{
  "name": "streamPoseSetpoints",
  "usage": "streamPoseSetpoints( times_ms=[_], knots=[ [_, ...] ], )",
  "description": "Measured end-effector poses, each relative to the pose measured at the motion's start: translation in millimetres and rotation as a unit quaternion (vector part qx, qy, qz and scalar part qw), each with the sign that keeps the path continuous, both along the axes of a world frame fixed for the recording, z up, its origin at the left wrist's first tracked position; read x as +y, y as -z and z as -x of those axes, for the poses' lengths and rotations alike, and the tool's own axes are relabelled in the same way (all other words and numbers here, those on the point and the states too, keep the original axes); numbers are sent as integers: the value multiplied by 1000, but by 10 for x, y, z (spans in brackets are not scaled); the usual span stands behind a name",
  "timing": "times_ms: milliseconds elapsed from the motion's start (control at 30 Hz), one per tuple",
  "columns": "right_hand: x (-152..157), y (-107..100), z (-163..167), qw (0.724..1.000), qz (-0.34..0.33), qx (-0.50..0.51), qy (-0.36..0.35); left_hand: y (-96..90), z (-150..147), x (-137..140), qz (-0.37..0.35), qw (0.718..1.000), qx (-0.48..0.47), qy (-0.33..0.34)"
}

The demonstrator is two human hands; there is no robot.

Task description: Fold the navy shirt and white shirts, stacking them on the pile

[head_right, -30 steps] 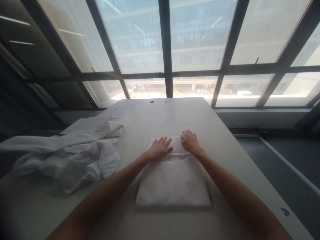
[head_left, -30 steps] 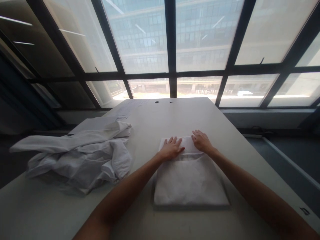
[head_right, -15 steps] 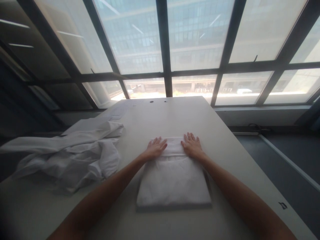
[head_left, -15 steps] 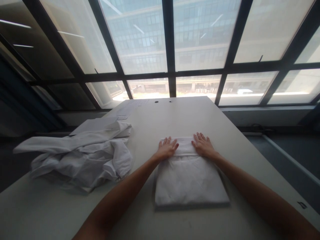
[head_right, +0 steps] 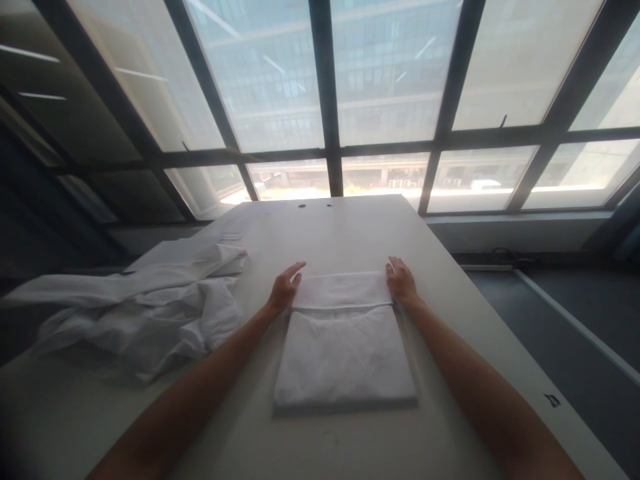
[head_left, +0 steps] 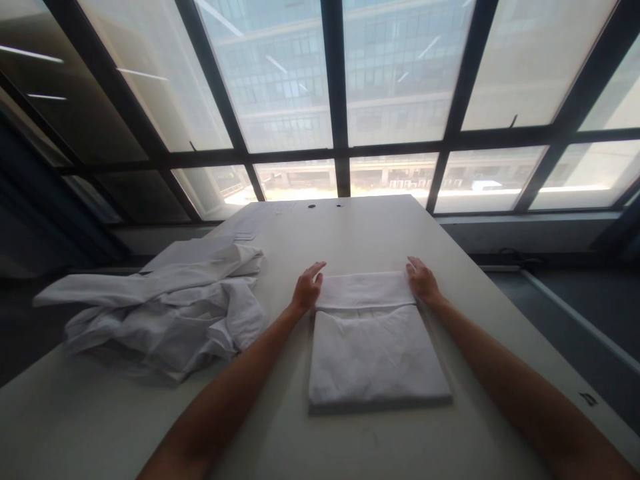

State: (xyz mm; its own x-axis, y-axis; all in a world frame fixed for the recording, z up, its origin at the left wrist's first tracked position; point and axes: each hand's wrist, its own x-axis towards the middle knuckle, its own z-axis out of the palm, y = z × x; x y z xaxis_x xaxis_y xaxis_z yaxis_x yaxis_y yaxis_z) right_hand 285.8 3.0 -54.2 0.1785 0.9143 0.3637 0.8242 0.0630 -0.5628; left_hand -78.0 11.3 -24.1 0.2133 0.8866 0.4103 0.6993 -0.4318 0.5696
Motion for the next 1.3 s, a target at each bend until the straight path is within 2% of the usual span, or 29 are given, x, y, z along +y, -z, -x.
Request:
streamPoseSetpoints(
  times_ms=[67, 133, 200, 267, 367, 500, 567, 633, 667, 767, 833, 900, 1000, 1100, 1167, 1233, 1300],
  knots=[
    [-12, -26, 58, 998, -39, 24, -46, -5, -87, -106, -12, 998, 25, 62],
    [-33, -32, 136, 991, -63, 28, -111, 36, -180, -212, 21, 990, 92, 106],
    [-57, -15, 208, 985, -40, -5, -165, 90, -245, -281, 48, 980, 149, 121],
    [-72, 5, 253, 980, 1, -48, -192, 118, -269, -302, 50, 978, 163, 123],
    [-82, -13, 265, 981, 5, -44, -189, 69, -244, -299, 26, 986, 107, 121],
    [-195, -153, 227, 986, -88, 78, -118, -60, -125, -457, -22, 998, 35, 51],
    [-392, -226, 225, 984, -118, 115, -67, -77, -25, -668, -21, 999, 39, -1],
    [-718, -258, 254, 985, -124, 109, -51, -40, 87, -957, -10, 998, 60, -30],
    [-918, -254, 281, 987, -122, 90, -59, -3, 136, -1117, -4, 997, 75, -30],
    [-1528, -162, 391, 987, -64, 10, -149, 141, 212, -1545, 19, 989, 142, 24],
    [-1791, -72, 462, 980, -24, -42, -191, 220, 187, -1688, 38, 980, 188, 61],
    [-1844, -6, 513, 975, -3, -85, -204, 255, 118, -1670, 46, 973, 214, 74],
    [-1586, 10, 546, 976, 1, -114, -183, 220, -5, -1425, 34, 975, 215, 52],
    [-1231, -32, 526, 985, -22, -109, -130, 140, -73, -1157, 3, 981, 195, -19],
    [-1097, -49, 478, 991, -41, -95, -79, 94, -56, -1065, -7, 981, 183, -67],
    [-1075, -45, 405, 996, -46, -77, -31, 62, 7, -1048, 4, 983, 164, -79],
    [-1126, -32, 326, 999, -25, -44, -9, 39, 89, -1072, 35, 990, 125, -58]
  ],
)
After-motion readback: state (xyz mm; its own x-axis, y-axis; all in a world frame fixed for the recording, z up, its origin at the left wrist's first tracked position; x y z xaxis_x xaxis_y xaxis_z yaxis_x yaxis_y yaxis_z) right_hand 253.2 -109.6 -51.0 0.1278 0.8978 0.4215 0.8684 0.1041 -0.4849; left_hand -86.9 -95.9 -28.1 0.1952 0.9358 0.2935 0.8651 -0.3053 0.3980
